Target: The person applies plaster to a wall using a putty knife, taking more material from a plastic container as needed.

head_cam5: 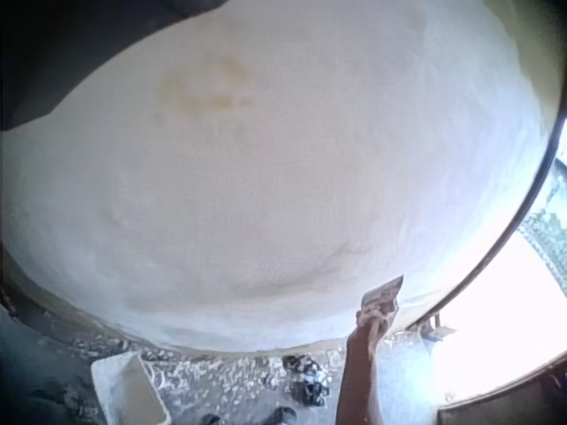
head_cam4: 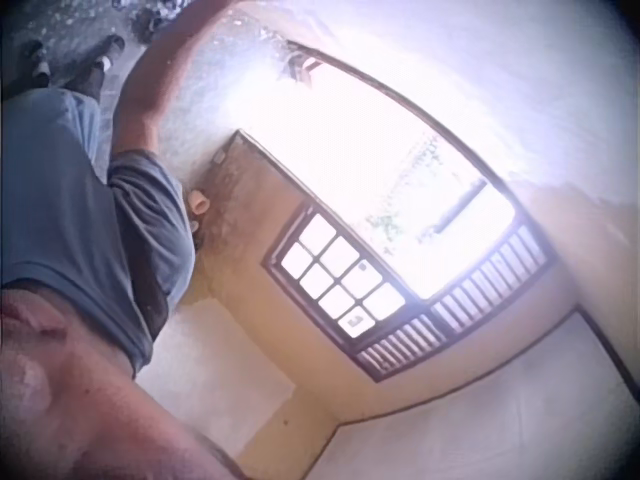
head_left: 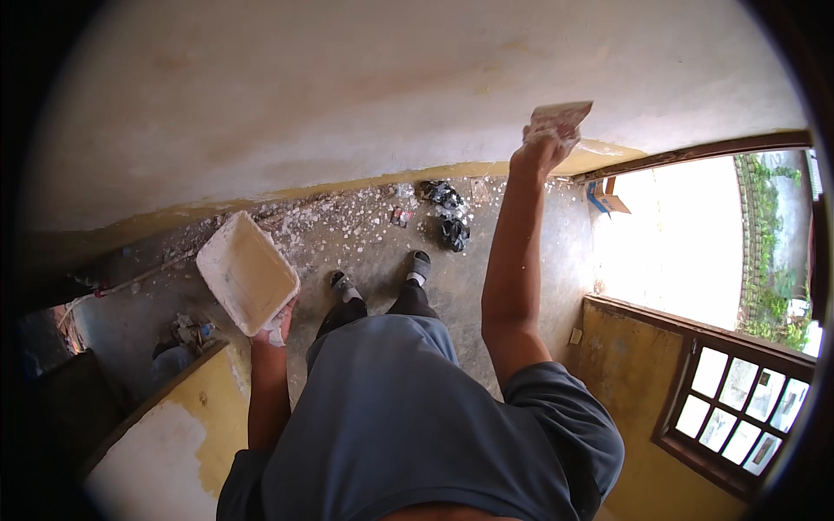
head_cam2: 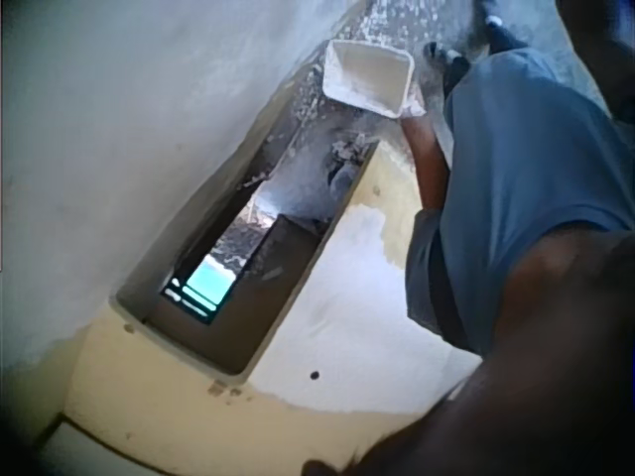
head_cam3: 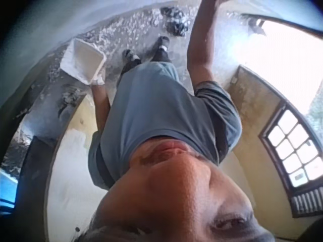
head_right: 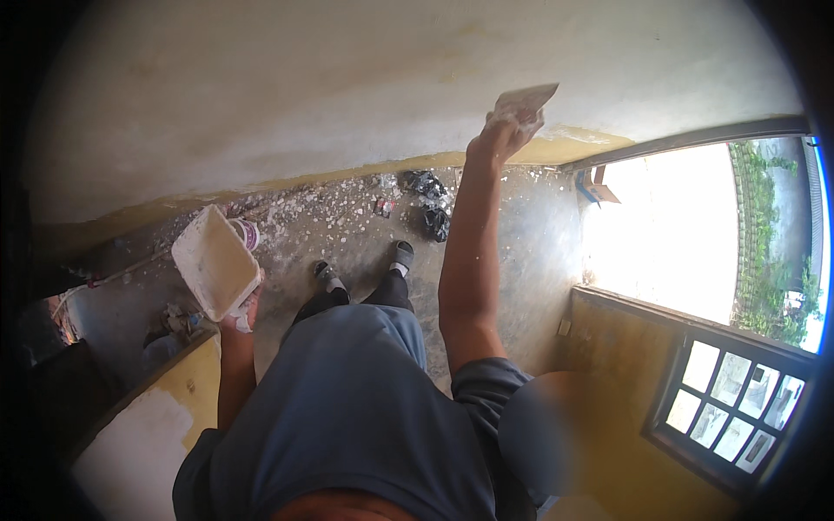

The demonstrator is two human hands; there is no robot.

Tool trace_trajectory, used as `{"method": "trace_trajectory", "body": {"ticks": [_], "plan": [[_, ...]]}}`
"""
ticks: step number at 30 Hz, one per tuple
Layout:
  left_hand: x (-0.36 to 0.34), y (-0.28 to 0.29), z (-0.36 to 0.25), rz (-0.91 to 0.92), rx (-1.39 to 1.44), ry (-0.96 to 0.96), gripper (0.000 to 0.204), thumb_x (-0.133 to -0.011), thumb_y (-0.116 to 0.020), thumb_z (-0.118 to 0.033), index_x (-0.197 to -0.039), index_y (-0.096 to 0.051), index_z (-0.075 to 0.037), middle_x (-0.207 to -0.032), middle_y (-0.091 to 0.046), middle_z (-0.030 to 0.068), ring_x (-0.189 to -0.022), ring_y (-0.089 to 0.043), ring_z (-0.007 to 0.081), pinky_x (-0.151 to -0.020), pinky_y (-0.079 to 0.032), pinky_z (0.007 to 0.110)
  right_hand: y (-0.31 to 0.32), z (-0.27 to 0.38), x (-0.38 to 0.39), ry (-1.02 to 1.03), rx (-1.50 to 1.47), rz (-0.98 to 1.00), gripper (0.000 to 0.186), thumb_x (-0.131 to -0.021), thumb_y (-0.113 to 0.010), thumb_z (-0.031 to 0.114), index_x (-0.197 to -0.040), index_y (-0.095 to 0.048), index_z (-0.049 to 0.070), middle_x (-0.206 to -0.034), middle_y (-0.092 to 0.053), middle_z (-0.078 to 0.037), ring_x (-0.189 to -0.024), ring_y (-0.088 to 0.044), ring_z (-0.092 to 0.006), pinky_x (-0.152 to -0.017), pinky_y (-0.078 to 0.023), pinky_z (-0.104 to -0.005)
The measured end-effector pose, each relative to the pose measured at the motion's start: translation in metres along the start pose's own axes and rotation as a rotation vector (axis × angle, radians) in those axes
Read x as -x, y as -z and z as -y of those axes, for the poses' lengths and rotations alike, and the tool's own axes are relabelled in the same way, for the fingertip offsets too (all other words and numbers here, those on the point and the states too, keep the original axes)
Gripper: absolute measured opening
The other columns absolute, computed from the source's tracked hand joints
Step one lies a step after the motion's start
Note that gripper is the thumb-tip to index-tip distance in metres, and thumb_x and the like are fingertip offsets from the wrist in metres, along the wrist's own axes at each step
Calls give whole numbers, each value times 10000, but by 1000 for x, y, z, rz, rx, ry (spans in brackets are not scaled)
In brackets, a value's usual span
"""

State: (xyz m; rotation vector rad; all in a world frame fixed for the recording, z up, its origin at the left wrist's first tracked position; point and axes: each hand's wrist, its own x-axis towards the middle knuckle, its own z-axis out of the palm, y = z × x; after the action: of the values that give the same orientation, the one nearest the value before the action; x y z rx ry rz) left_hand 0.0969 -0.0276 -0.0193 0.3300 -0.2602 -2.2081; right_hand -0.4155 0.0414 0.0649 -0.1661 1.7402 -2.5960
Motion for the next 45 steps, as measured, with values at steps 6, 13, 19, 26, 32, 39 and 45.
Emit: {"method": "trace_trajectory", "body": {"ticks": [6,13,19,26,32,39,45], "plan": [[37,3,-32,-156,-53,-92,694,-880,-584,-531,-1444,-382,-180,-1437,-453,126,-1264,-484,394,-958,-454,625,-71,-77,63,-215,140,-173,678,-759,-314,-154,-1414,-143,-112,-1416,-250,-352,-1268,-403,-425,-1095,-383,-412],[49,-6,-46,-193,-83,-132,665,-894,-567,-523,-1429,-400,-165,-1417,-470,131,-1237,-502,399,-934,-470,615,-84,-159,154,-153,351,-16,583,-880,-430,68,-1421,-254,-59,-1384,-347,-309,-1260,-408,-449,-1074,-347,-512],[29,-9,-40,-173,-32,-78,648,-903,-555,-521,-1418,-412,-154,-1401,-483,133,-1217,-514,399,-920,-479,607,7,-196,-1,-770,-391,-285,271,-887,-446,40,-1151,-503,54,-1088,-551,-183,-868,-599,-336,-698,-564,-500],[29,-23,-32,-80,-56,-145,634,-911,-536,-526,-1408,-421,-149,-1379,-501,133,-1187,-534,391,-901,-490,596,-35,-91,-25,-872,-411,-136,321,-919,-445,75,-1231,-385,28,-1238,-397,-190,-1150,-467,-385,-932,-490,-599],[26,-18,-33,-137,-44,-153,675,-897,-556,-540,-1433,-387,-165,-1399,-482,132,-1217,-519,388,-919,-486,604,-62,-16,-23,-790,-436,-60,428,-931,-471,80,-1302,-273,-1,-1258,-326,-202,-1140,-454,-418,-949,-475,-632],[21,-5,-30,-88,-45,-157,701,-894,-549,-569,-1446,-370,-176,-1419,-464,129,-1249,-500,388,-936,-482,616,-72,37,-46,-761,-507,3,470,-905,-518,105,-1319,-311,25,-1334,-321,-192,-1193,-416,-414,-965,-444,-635],[20,0,-25,-93,-89,-157,685,-901,-538,-562,-1440,-378,-171,-1408,-477,128,-1238,-511,386,-918,-497,612,-65,78,-76,-758,-603,167,482,-862,-551,134,-1293,-345,70,-1313,-307,-174,-1161,-400,-413,-949,-422,-663]]}}
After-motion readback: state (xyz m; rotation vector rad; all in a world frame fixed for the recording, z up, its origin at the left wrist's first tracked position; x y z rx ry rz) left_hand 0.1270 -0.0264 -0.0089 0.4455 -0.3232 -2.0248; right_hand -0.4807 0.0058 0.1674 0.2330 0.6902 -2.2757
